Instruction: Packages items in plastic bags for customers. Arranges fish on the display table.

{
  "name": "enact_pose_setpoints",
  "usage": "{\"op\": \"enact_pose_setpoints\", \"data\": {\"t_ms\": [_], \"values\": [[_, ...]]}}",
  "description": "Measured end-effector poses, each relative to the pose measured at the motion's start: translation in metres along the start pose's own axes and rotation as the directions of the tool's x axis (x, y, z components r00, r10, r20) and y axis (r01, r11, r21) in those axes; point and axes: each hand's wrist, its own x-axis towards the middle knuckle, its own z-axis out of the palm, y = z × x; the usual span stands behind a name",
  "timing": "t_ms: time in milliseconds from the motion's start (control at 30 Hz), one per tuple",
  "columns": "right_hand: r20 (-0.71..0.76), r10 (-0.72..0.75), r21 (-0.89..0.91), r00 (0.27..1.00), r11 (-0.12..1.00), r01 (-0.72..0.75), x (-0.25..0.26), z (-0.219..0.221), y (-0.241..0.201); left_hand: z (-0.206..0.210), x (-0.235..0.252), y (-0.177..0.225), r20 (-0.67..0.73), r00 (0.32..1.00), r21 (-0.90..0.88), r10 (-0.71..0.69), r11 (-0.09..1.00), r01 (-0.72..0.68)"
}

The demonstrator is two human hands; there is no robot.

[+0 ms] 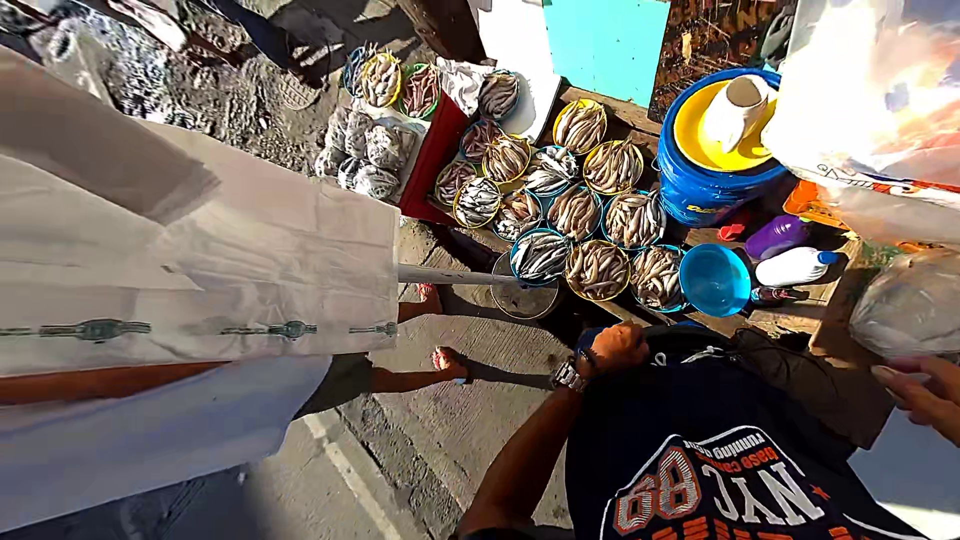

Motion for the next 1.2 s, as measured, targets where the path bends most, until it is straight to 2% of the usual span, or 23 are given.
{"op": "enact_pose_setpoints", "data": {"t_ms": [67, 167, 233, 267, 333, 400, 500, 633, 733, 833, 1000, 1100, 1133, 1200], "values": [[-0.013, -0.205, 0.050, 0.979, 0.977, 0.205, 0.015, 0.013, -0.023, 0.005, 0.028, 0.031, 0.058, 0.998, 0.074, 0.040, 0.996, -0.044], [-0.129, -0.389, -0.005, 0.912, 0.920, 0.392, 0.045, 0.029, -0.061, 0.015, 0.063, 0.054, 0.084, 0.962, 0.076, 0.258, 0.961, -0.265], [-0.121, -0.439, -0.021, 0.890, 0.898, 0.440, 0.061, 0.030, -0.085, 0.011, 0.065, 0.051, -0.034, 0.915, -0.056, 0.402, 0.914, -0.403], [-0.110, -0.467, -0.024, 0.878, 0.884, 0.467, 0.070, 0.030, -0.093, 0.006, 0.059, 0.047, -0.107, 0.902, -0.142, 0.418, 0.892, -0.430], [-0.041, -0.542, -0.027, 0.839, 0.840, 0.542, 0.091, 0.036, -0.107, -0.010, 0.038, 0.031, -0.204, 0.922, -0.315, 0.330, 0.869, -0.381], [0.114, -0.616, -0.025, 0.780, 0.783, 0.622, 0.112, 0.053, -0.117, -0.013, 0.018, 0.004, -0.256, 0.953, -0.470, 0.160, 0.841, -0.268], [0.348, -0.639, -0.103, 0.686, 0.702, 0.705, 0.136, 0.088, -0.138, -0.016, -0.012, -0.032, -0.329, 0.944, -0.556, -0.035, 0.815, -0.163], [0.549, -0.580, -0.187, 0.602, 0.616, 0.765, 0.149, 0.127, -0.171, -0.014, -0.041, -0.055, -0.484, 0.866, -0.537, -0.127, 0.825, -0.179], [0.526, -0.601, -0.218, 0.601, 0.588, 0.779, 0.163, 0.139, -0.185, -0.010, -0.048, -0.057, -0.605, 0.794, -0.415, -0.063, 0.876, -0.246], [0.534, -0.574, -0.241, 0.621, 0.601, 0.762, 0.176, 0.139, -0.196, -0.001, -0.044, -0.052, -0.657, 0.753, -0.333, 0.039, 0.881, -0.337], [0.543, -0.590, -0.203, 0.598, 0.598, 0.775, 0.180, 0.141, -0.201, 0.018, -0.022, -0.029, -0.595, 0.797, -0.332, 0.102, 0.872, -0.360], [0.520, -0.616, -0.207, 0.592, 0.581, 0.787, 0.171, 0.137, -0.204, 0.014, -0.011, -0.014, -0.428, 0.902, -0.235, 0.064, 0.955, -0.179], [0.508, -0.633, -0.211, 0.583, 0.565, 0.798, 0.169, 0.137, -0.204, 0.012, -0.006, -0.012, -0.395, 0.918, -0.174, 0.044, 0.977, -0.122], [0.482, -0.669, -0.219, 0.566, 0.533, 0.817, 0.167, 0.137, -0.204, 0.015, 0.007, -0.018, -0.459, 0.883, -0.049, 0.100, 0.989, -0.138]]}}
